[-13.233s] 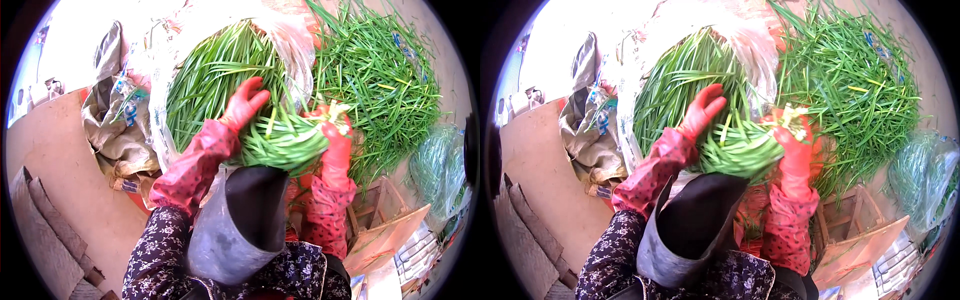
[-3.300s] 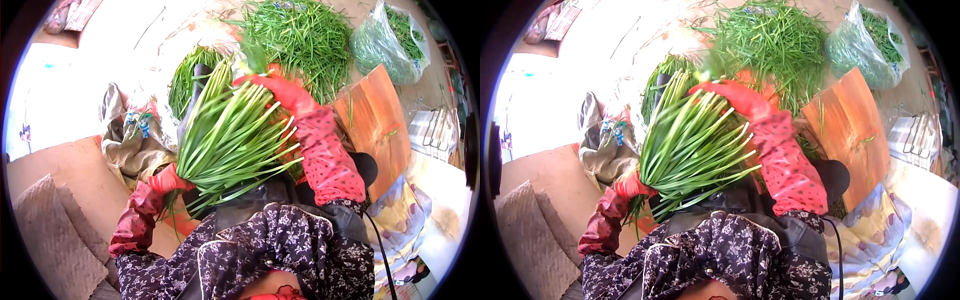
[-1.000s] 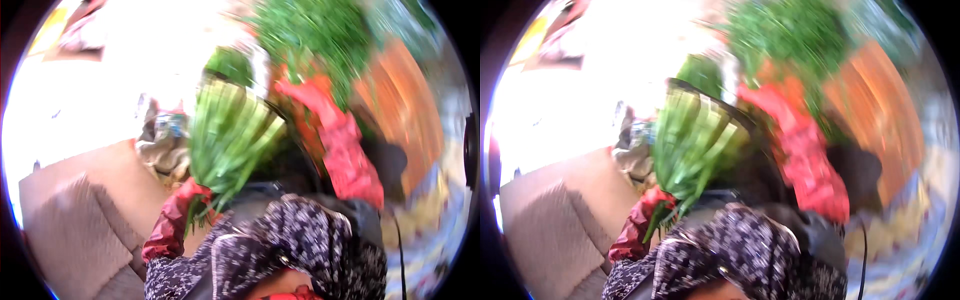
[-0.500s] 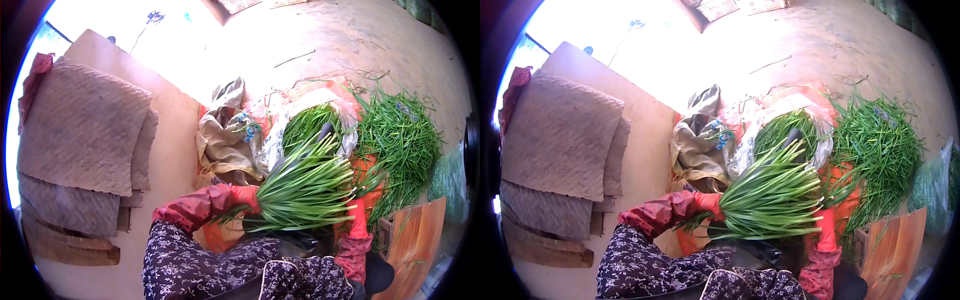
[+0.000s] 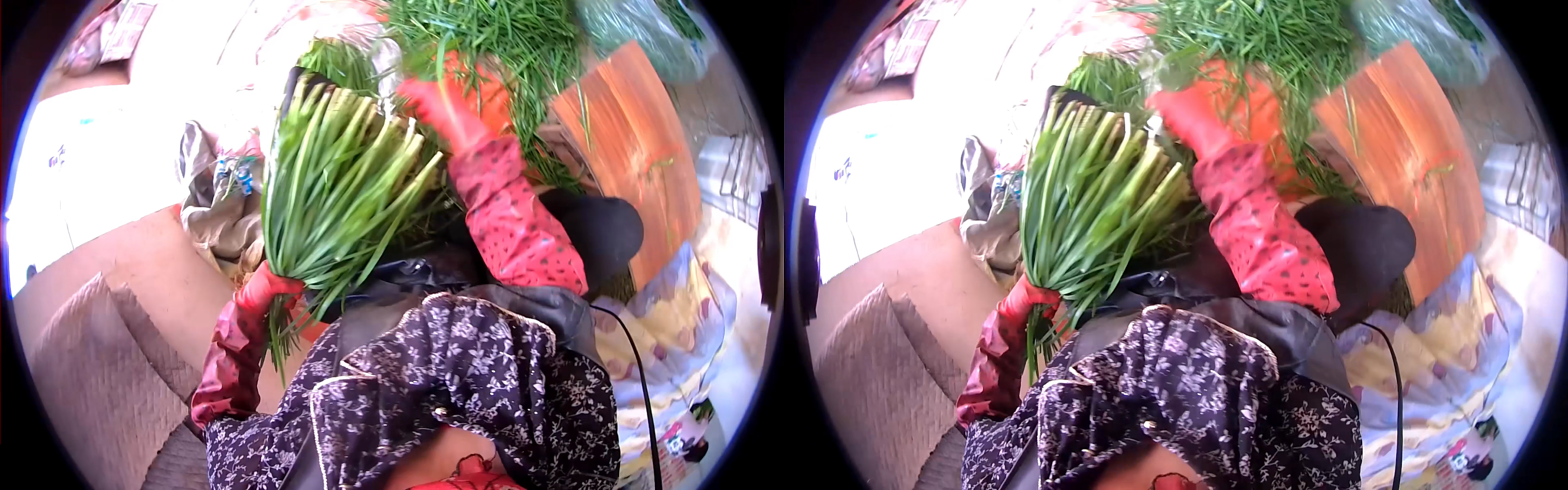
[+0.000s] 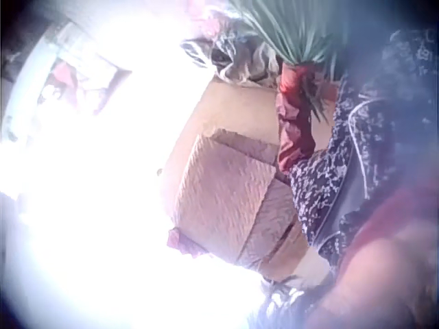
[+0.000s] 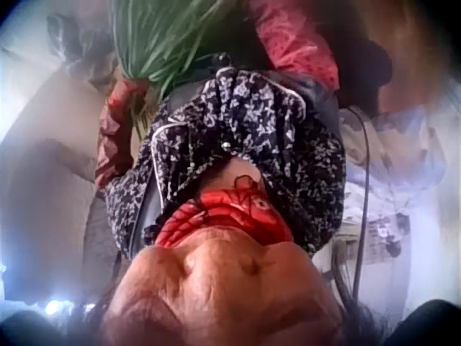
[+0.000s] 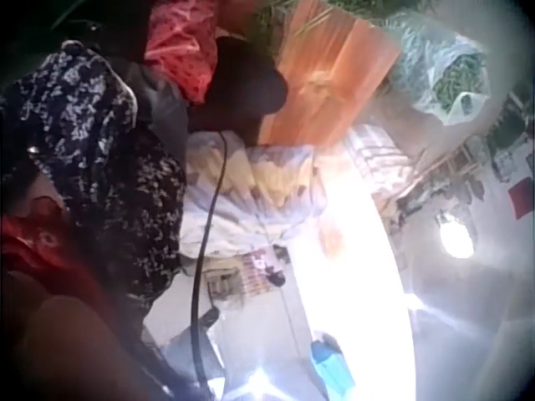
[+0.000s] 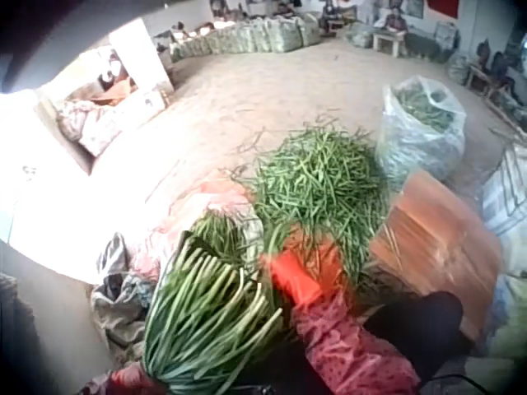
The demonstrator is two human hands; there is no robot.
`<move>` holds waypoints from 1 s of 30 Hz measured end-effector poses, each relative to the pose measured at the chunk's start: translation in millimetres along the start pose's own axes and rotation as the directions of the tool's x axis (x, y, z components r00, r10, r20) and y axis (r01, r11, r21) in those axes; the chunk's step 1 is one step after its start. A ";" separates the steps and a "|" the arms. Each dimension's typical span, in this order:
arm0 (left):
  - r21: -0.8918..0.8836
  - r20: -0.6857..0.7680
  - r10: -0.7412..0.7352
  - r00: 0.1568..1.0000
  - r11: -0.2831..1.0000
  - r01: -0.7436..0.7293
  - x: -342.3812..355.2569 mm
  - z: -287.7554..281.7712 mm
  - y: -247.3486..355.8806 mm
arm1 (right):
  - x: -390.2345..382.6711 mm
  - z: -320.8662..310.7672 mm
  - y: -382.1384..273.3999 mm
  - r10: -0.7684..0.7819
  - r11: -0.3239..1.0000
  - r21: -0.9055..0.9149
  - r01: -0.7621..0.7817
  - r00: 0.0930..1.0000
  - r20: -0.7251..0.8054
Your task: The person bundles handfuls of long green leaves with red string on a wooden board while sitting on the floor.
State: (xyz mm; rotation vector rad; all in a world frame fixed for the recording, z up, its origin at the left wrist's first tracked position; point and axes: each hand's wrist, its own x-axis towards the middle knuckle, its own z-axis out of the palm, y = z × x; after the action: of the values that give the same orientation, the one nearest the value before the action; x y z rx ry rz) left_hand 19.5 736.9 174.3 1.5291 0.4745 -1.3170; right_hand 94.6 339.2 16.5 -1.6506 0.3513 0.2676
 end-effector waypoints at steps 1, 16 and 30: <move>0.014 0.034 -0.032 0.999 0.999 0.031 8.1 4.9 4.1 | 6.4 -37.5 14.5 0.100 0.991 0.103 -0.083 0.980 -0.172; 0.054 -0.013 -0.014 1.000 0.998 0.015 -0.9 3.4 1.0 | -73.0 16.7 75.8 0.093 0.908 -0.404 -0.110 0.994 -0.062; 0.100 -0.132 -0.030 0.991 0.994 0.044 -21.2 18.0 19.0 | -84.2 45.6 93.9 -0.113 0.657 -0.751 0.065 0.993 -0.013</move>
State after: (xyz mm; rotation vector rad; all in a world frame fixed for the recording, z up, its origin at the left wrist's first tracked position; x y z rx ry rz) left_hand 19.0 720.2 203.6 1.7070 0.5269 -1.2918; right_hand -17.5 382.1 -43.2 -2.5061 0.2020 0.3121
